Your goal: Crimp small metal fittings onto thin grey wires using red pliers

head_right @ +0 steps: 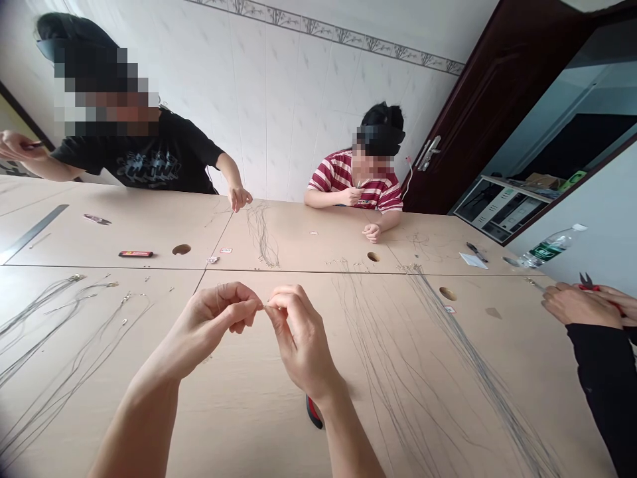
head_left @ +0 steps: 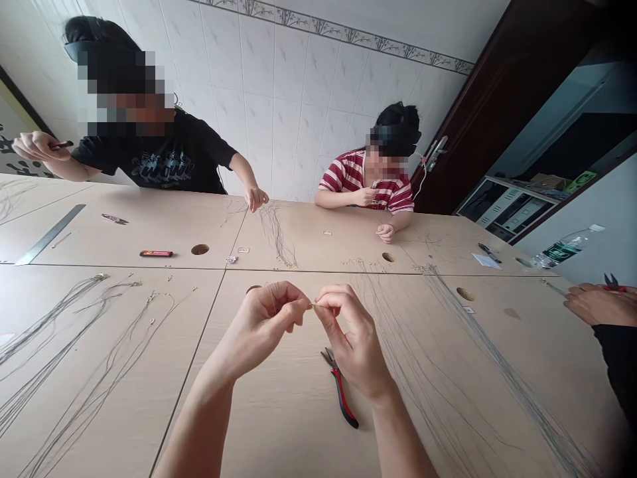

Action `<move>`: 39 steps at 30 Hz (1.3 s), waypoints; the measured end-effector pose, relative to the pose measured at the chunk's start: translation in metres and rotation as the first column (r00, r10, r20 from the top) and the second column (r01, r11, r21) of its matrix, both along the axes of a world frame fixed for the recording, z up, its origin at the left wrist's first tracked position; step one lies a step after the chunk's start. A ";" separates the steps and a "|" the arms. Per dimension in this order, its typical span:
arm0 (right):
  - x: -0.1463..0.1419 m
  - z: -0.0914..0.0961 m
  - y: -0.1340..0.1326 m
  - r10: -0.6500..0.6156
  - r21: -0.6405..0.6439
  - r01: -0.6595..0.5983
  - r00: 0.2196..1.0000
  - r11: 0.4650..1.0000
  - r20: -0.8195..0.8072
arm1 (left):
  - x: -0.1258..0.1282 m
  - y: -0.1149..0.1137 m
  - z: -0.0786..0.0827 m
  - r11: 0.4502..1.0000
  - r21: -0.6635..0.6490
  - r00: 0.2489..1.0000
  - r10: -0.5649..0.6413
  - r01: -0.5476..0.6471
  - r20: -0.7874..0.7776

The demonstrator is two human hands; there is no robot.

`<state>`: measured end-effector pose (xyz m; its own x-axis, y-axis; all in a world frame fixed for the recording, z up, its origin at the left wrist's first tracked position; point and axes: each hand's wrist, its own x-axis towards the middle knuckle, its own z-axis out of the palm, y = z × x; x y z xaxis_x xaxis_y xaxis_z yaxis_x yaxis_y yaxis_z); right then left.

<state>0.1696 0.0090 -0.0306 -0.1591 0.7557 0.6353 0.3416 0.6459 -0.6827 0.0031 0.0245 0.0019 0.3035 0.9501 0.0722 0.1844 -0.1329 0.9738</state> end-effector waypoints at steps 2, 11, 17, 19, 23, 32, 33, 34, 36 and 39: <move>0.001 0.000 0.000 -0.004 -0.006 0.004 1.000 1.000 -0.004 | -0.001 0.000 -0.001 1.000 0.009 1.000 0.004 -0.004 0.020; 0.001 0.002 -0.001 0.004 -0.033 -0.004 1.000 0.999 -0.010 | -0.001 0.001 -0.002 0.993 0.106 0.997 -0.054 0.048 0.051; 0.002 0.003 -0.002 0.010 -0.056 -0.010 1.000 0.998 0.001 | -0.001 0.001 -0.001 0.993 0.108 0.998 -0.047 0.043 0.033; 0.002 0.003 -0.002 0.012 -0.057 -0.012 1.000 0.998 0.000 | -0.001 0.001 -0.001 0.993 0.109 0.999 -0.043 0.040 0.028; 0.002 0.003 -0.001 0.013 -0.047 -0.013 1.000 0.999 0.003 | -0.002 0.002 -0.002 0.994 0.105 0.998 -0.046 0.042 0.033; 0.002 0.004 -0.001 0.035 -0.056 -0.035 0.999 0.998 -0.015 | -0.001 0.001 -0.001 0.994 0.101 0.998 -0.047 0.043 0.041; 0.002 0.004 -0.001 0.035 -0.057 -0.036 0.999 0.998 -0.017 | -0.001 0.001 0.000 0.994 0.098 0.998 -0.047 0.043 0.042; 0.002 0.003 -0.001 0.036 -0.058 -0.037 0.999 0.998 -0.017 | -0.001 0.001 0.000 0.995 0.094 0.998 -0.047 0.043 0.040; 0.002 0.003 -0.001 0.037 -0.059 -0.038 0.999 0.998 -0.016 | -0.002 0.001 -0.001 0.995 0.090 0.998 -0.045 0.042 0.033; 0.002 0.003 -0.001 0.032 -0.053 -0.032 0.999 0.998 -0.008 | -0.002 0.001 -0.001 0.995 0.088 0.998 -0.045 0.042 0.032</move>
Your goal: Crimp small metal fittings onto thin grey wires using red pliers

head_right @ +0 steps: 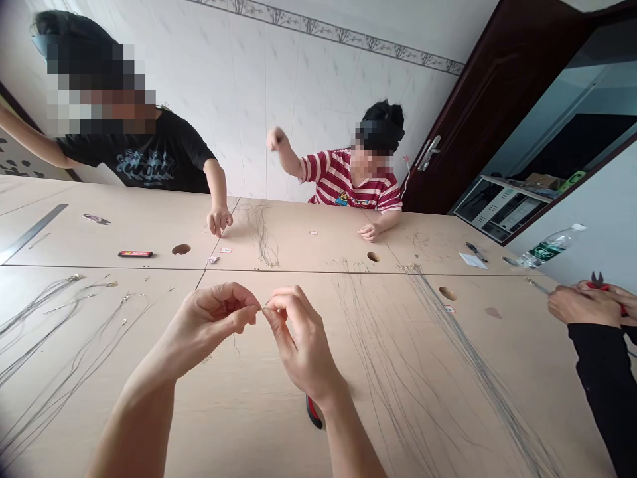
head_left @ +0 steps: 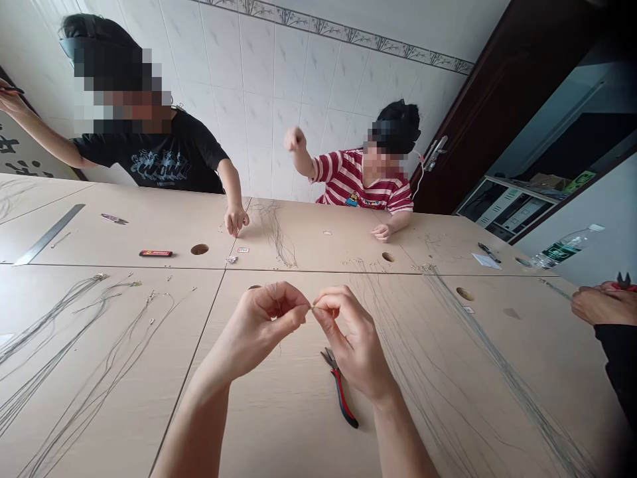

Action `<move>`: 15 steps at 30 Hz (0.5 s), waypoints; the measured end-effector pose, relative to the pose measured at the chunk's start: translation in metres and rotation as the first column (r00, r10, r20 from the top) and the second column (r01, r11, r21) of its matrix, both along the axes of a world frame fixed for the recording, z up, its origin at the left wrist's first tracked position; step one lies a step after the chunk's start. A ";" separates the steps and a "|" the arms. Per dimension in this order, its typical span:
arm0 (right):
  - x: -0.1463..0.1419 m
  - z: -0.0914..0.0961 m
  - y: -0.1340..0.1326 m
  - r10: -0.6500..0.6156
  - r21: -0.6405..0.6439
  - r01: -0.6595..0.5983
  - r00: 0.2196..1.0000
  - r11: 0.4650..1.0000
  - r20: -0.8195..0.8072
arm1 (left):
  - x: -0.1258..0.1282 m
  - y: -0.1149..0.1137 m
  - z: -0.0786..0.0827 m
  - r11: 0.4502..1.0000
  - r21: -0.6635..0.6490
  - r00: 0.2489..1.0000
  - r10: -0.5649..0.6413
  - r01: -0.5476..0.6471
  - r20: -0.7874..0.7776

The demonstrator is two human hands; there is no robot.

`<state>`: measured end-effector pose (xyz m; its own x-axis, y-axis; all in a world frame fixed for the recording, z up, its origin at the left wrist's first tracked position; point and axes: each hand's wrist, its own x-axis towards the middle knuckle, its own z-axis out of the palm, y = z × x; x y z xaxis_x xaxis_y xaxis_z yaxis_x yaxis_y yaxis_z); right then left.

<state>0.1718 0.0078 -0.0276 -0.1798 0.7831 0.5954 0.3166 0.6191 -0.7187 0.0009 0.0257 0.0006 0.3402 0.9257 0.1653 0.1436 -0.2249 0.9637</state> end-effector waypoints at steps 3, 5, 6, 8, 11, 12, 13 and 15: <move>0.000 0.000 0.000 -0.005 0.006 0.005 1.000 1.000 0.008 | 0.000 0.001 0.000 1.000 0.000 1.000 -0.002 0.002 0.012; 0.001 0.000 -0.001 -0.003 0.009 0.003 1.000 1.000 0.011 | 0.001 0.002 0.000 1.000 -0.004 1.000 -0.004 0.004 0.017; 0.001 0.000 -0.001 -0.002 0.011 0.002 1.000 1.000 0.013 | 0.001 0.002 -0.001 1.000 -0.007 1.000 -0.004 0.004 0.016; 0.001 0.000 -0.001 0.002 0.012 -0.002 1.000 1.000 0.016 | 0.001 0.002 -0.001 1.000 -0.013 1.000 -0.001 0.001 0.011; 0.001 0.001 0.000 0.009 0.014 -0.010 1.000 1.000 0.015 | 0.000 0.002 -0.002 1.000 -0.020 1.000 0.003 -0.003 -0.003; 0.001 0.001 0.001 0.011 0.015 -0.011 1.000 1.000 0.013 | -0.001 0.002 -0.003 1.000 -0.024 1.000 0.001 -0.002 -0.011; 0.001 0.001 0.001 0.012 0.016 -0.013 1.000 1.000 0.011 | -0.002 0.002 -0.003 1.000 -0.026 1.000 0.000 0.000 -0.021; 0.002 0.001 0.002 0.010 0.018 -0.010 1.000 1.000 0.007 | -0.003 0.001 -0.002 1.000 -0.025 0.999 0.001 -0.002 -0.044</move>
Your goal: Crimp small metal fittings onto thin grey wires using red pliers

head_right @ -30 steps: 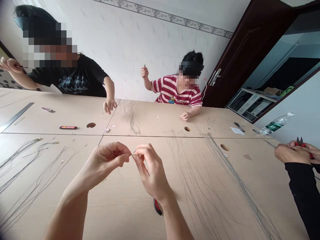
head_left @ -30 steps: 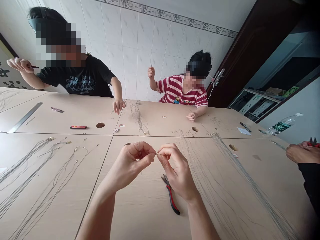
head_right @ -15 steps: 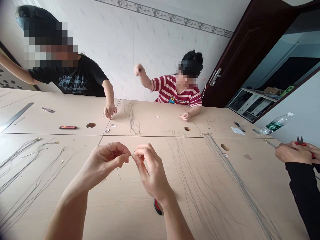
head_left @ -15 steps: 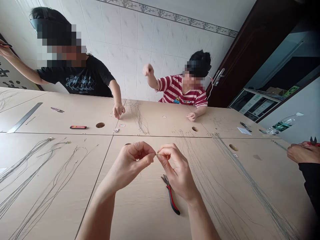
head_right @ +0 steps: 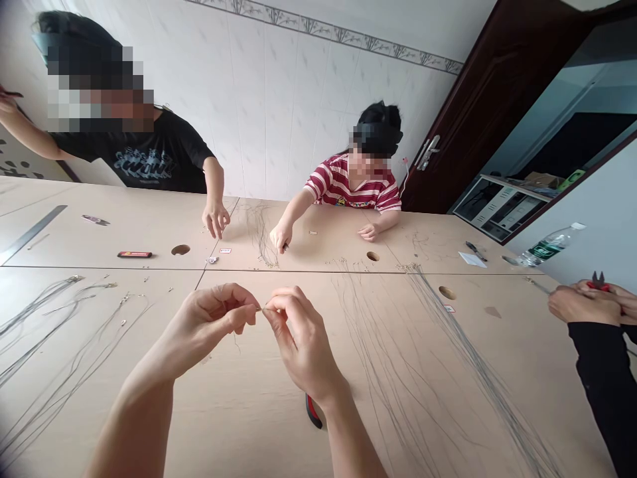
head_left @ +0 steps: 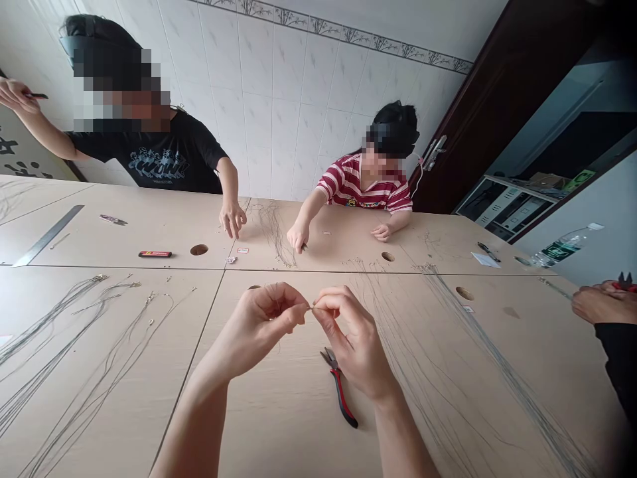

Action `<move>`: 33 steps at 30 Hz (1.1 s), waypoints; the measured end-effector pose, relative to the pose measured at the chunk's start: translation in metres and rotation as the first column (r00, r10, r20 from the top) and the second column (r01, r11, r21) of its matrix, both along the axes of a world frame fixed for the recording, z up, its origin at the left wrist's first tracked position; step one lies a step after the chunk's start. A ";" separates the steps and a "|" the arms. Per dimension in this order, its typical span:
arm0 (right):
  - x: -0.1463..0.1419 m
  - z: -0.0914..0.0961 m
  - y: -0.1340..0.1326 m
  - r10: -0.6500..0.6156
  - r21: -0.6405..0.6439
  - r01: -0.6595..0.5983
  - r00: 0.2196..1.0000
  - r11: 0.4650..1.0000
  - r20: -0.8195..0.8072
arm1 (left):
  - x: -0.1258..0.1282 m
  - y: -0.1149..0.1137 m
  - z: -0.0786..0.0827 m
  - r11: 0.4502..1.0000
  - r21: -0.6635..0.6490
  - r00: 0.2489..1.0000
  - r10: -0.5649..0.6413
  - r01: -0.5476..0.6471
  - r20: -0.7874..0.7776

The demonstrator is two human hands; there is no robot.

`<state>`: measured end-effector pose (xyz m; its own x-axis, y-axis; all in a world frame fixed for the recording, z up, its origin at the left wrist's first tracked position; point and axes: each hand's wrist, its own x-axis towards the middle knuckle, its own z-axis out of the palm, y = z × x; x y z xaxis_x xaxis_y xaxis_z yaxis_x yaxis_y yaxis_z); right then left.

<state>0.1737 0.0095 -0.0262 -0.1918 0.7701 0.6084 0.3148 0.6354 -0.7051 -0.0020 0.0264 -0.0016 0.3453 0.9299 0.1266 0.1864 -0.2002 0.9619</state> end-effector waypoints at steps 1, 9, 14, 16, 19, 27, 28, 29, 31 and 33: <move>0.000 0.000 0.000 -0.003 0.003 0.003 1.000 1.000 -0.001 | 0.000 0.000 0.001 1.000 0.001 1.000 0.004 -0.004 -0.010; -0.001 -0.001 -0.001 -0.002 0.027 0.002 1.000 1.000 0.001 | 0.004 -0.002 0.007 0.999 -0.027 0.997 0.027 -0.029 -0.077; -0.003 -0.001 -0.001 0.008 0.016 -0.008 1.000 1.000 0.003 | 0.004 -0.003 0.008 0.997 -0.057 0.995 0.048 -0.053 -0.089; -0.003 -0.001 -0.001 0.005 0.012 -0.006 1.000 1.000 0.007 | 0.003 -0.002 0.007 0.998 -0.059 0.995 0.021 -0.027 -0.102; -0.003 0.000 -0.002 0.005 0.010 -0.005 1.000 1.000 0.011 | 0.001 -0.001 0.005 0.998 -0.059 0.993 -0.026 0.019 -0.111; -0.002 0.001 -0.002 0.010 0.006 -0.010 1.000 1.000 0.012 | 0.001 0.000 0.003 0.993 -0.105 0.997 -0.064 0.058 -0.052; -0.002 0.000 -0.002 0.009 0.005 -0.009 1.000 1.000 0.012 | 0.002 0.000 0.004 0.993 -0.111 0.997 -0.052 0.045 -0.058; -0.001 0.000 -0.002 0.008 0.006 -0.008 1.000 1.000 0.013 | 0.003 -0.001 0.005 0.993 -0.116 0.997 -0.033 0.026 -0.062; -0.001 0.000 -0.002 0.007 0.006 -0.008 1.000 1.000 0.016 | 0.005 -0.003 0.007 0.991 -0.132 0.998 0.010 -0.017 -0.056; 0.000 0.000 -0.003 0.008 0.004 -0.008 1.000 1.000 0.017 | 0.008 -0.004 0.006 0.988 -0.151 0.999 0.035 -0.040 -0.033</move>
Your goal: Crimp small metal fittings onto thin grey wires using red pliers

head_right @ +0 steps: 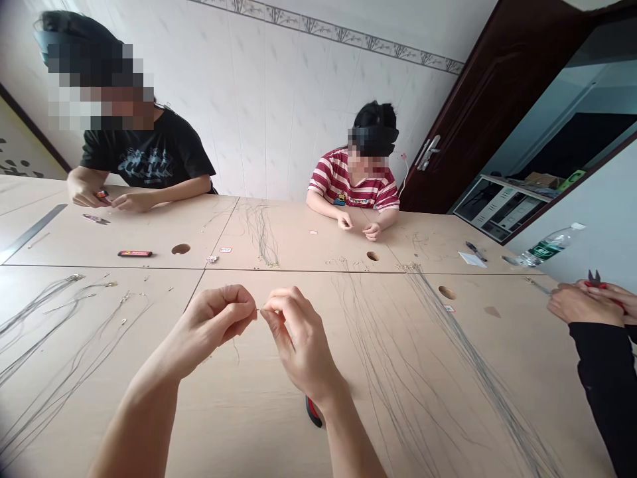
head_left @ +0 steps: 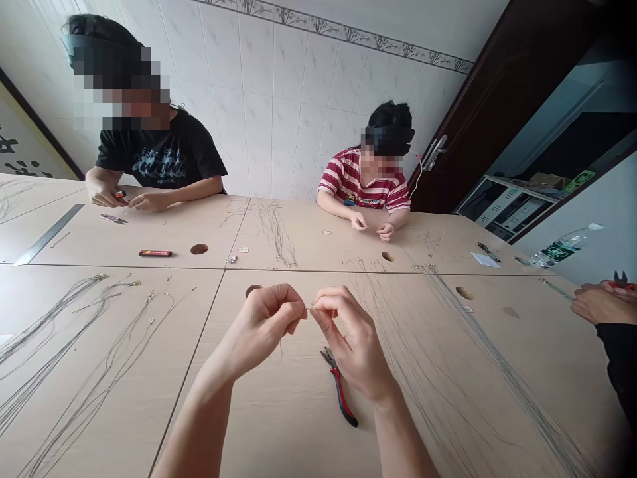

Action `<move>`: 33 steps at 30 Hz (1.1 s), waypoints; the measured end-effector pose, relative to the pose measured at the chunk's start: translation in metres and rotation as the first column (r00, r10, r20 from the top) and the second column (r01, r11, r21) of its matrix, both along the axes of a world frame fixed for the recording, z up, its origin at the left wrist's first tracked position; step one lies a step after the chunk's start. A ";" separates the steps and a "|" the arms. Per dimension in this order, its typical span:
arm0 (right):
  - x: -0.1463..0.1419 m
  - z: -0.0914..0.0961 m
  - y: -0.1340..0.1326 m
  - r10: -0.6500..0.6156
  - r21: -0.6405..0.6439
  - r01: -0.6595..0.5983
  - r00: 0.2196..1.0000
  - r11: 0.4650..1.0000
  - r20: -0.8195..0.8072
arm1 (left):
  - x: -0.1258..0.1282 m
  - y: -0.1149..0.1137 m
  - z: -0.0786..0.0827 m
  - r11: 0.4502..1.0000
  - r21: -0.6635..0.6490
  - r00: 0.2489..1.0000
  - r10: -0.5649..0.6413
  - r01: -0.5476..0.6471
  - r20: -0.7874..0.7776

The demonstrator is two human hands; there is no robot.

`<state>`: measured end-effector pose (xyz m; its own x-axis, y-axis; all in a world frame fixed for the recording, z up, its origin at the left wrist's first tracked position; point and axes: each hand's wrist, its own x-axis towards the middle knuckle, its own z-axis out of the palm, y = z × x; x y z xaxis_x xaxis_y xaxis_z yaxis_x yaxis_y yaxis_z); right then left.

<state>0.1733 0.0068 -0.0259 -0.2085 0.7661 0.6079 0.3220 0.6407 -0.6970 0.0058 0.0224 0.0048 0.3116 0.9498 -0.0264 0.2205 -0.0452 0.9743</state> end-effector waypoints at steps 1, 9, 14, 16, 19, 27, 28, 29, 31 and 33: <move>0.000 0.000 0.000 -0.001 0.001 0.001 1.000 1.000 0.000 | 0.001 0.000 0.000 1.000 -0.006 1.000 0.001 -0.001 0.013; 0.001 0.002 0.001 -0.015 0.012 0.015 1.000 1.000 0.001 | 0.002 0.001 -0.001 0.998 -0.049 0.994 -0.044 0.049 0.096; 0.001 0.003 0.000 -0.015 0.022 0.015 1.000 1.000 0.003 | 0.003 0.000 0.000 0.998 -0.054 0.993 -0.025 0.032 0.115; 0.001 0.003 0.000 -0.016 0.022 0.016 1.000 1.000 0.003 | 0.003 0.000 0.000 0.999 -0.045 0.993 -0.026 0.031 0.114; 0.002 0.002 0.000 -0.021 0.016 0.021 1.000 1.000 0.006 | 0.003 0.000 -0.001 0.999 -0.027 0.993 -0.035 0.038 0.111; 0.001 0.002 0.000 -0.035 0.000 0.035 0.999 0.999 0.001 | -0.001 0.002 -0.004 0.989 0.116 0.990 -0.099 0.087 0.101; 0.001 0.002 0.000 -0.037 -0.004 0.037 0.999 0.999 -0.001 | -0.001 0.001 -0.004 0.988 0.125 0.989 -0.103 0.090 0.102; 0.001 0.002 0.000 -0.038 -0.005 0.038 0.999 0.999 -0.002 | -0.001 0.001 -0.004 0.987 0.129 0.989 -0.104 0.091 0.100; 0.001 0.002 -0.001 -0.039 -0.001 0.039 0.999 0.999 -0.006 | 0.000 0.000 -0.003 0.988 0.129 0.991 -0.097 0.085 0.092; 0.002 0.002 -0.001 -0.037 0.002 0.037 0.999 0.999 -0.009 | 0.000 0.000 -0.003 0.990 0.122 0.993 -0.086 0.075 0.085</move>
<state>0.1751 0.0055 -0.0239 -0.1753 0.7716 0.6114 0.3393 0.6304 -0.6982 0.0059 0.0223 0.0022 0.3834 0.9162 0.1166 0.1236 -0.1760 0.9766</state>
